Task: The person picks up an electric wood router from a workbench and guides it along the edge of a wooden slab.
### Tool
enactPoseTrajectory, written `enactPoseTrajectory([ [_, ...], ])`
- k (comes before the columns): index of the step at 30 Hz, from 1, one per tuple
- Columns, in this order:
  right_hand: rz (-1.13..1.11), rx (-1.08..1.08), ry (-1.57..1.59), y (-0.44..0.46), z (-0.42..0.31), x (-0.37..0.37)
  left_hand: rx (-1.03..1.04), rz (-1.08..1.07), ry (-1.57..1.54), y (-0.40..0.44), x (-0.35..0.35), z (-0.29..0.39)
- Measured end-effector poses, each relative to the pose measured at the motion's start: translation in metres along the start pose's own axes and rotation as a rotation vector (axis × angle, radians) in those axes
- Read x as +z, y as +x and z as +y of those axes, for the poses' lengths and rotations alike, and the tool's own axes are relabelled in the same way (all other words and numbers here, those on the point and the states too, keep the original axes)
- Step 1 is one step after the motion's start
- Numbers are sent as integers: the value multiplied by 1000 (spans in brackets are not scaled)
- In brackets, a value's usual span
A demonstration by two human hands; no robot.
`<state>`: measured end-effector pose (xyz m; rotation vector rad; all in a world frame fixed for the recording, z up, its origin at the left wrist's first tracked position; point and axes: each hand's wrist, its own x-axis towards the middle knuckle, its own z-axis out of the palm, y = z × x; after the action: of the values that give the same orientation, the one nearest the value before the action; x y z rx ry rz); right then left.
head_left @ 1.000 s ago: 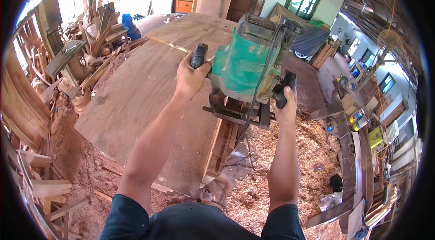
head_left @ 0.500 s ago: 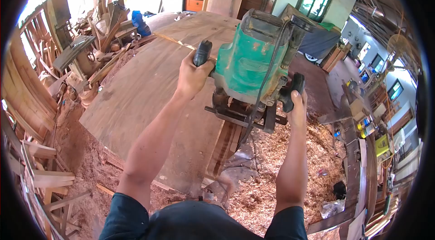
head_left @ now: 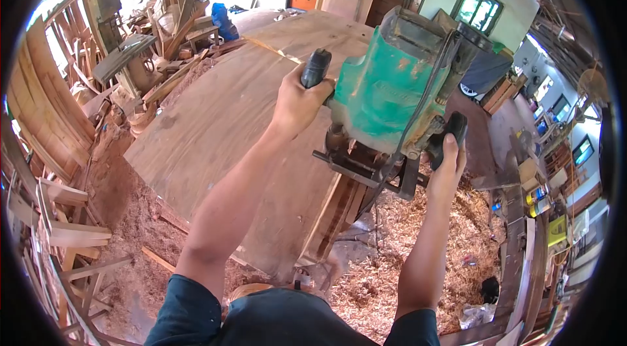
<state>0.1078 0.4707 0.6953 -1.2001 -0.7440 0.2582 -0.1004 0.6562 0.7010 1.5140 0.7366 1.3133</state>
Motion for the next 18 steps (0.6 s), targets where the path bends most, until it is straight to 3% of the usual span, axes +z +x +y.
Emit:
enactPoseTrajectory([
  [4,102,-79,-104,-6,-6,11,19,4,-5,5,1,-10],
  [11,113,37,-187,-9,-15,12,60,0,12,8,0,-15],
  [18,122,1,-145,-4,-2,6,-39,-23,-2,-2,0,1],
])
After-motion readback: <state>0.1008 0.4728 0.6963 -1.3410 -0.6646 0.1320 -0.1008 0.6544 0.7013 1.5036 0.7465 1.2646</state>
